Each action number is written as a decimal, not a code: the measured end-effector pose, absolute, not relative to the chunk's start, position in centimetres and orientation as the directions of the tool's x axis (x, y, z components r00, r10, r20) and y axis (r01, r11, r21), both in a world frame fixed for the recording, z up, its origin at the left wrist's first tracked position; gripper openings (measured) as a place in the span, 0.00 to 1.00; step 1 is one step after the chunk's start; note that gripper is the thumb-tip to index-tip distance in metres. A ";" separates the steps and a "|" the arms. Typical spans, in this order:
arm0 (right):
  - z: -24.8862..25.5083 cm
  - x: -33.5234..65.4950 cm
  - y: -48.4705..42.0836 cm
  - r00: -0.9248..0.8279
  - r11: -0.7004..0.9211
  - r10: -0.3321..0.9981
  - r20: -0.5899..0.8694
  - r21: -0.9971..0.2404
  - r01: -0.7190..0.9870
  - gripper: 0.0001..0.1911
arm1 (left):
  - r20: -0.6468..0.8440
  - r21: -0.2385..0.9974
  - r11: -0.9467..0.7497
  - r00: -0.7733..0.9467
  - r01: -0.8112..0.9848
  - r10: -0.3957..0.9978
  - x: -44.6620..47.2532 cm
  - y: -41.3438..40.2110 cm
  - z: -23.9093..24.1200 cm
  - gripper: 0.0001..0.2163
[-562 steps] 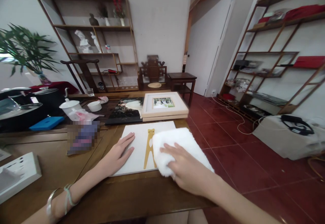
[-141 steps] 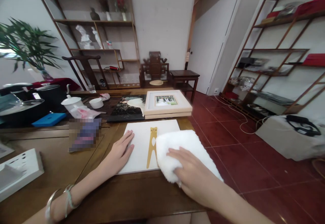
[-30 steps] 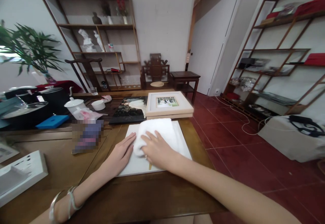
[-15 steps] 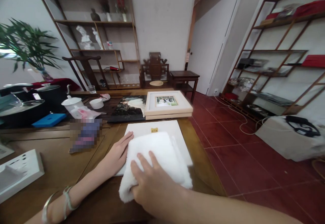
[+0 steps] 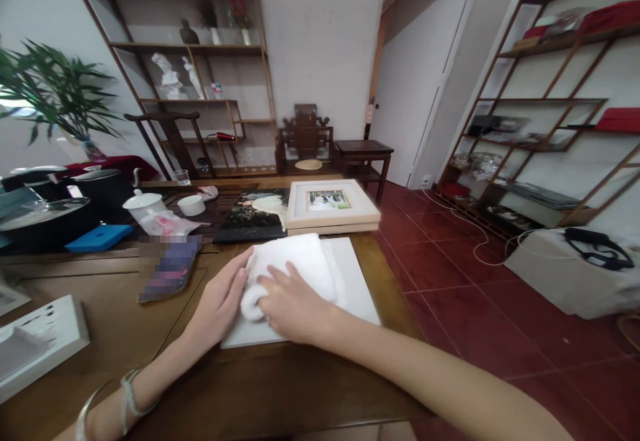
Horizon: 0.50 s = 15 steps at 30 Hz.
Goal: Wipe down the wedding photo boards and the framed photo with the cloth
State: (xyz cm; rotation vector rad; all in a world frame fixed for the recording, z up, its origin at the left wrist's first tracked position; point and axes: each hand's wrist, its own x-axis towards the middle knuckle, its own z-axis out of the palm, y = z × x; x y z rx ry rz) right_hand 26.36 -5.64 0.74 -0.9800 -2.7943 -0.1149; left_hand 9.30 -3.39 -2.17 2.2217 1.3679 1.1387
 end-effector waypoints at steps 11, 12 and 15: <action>1.7 29.8 -10.9 -0.857 0.868 0.495 0.143 -0.108 0.484 0.09 | 0.399 0.546 -0.519 0.340 0.658 0.852 9.9 -3.7 -2.1 0.18; 1.8 30.2 -10.3 -0.839 0.851 0.524 0.148 -0.137 0.507 0.10 | 0.407 0.518 -0.536 0.360 0.667 0.840 9.8 -3.6 -2.2 0.18; 2.0 30.7 -8.3 -0.768 0.784 0.619 0.165 -0.190 0.591 0.08 | 0.429 0.455 -0.575 0.399 0.680 0.811 9.6 -3.3 -2.6 0.16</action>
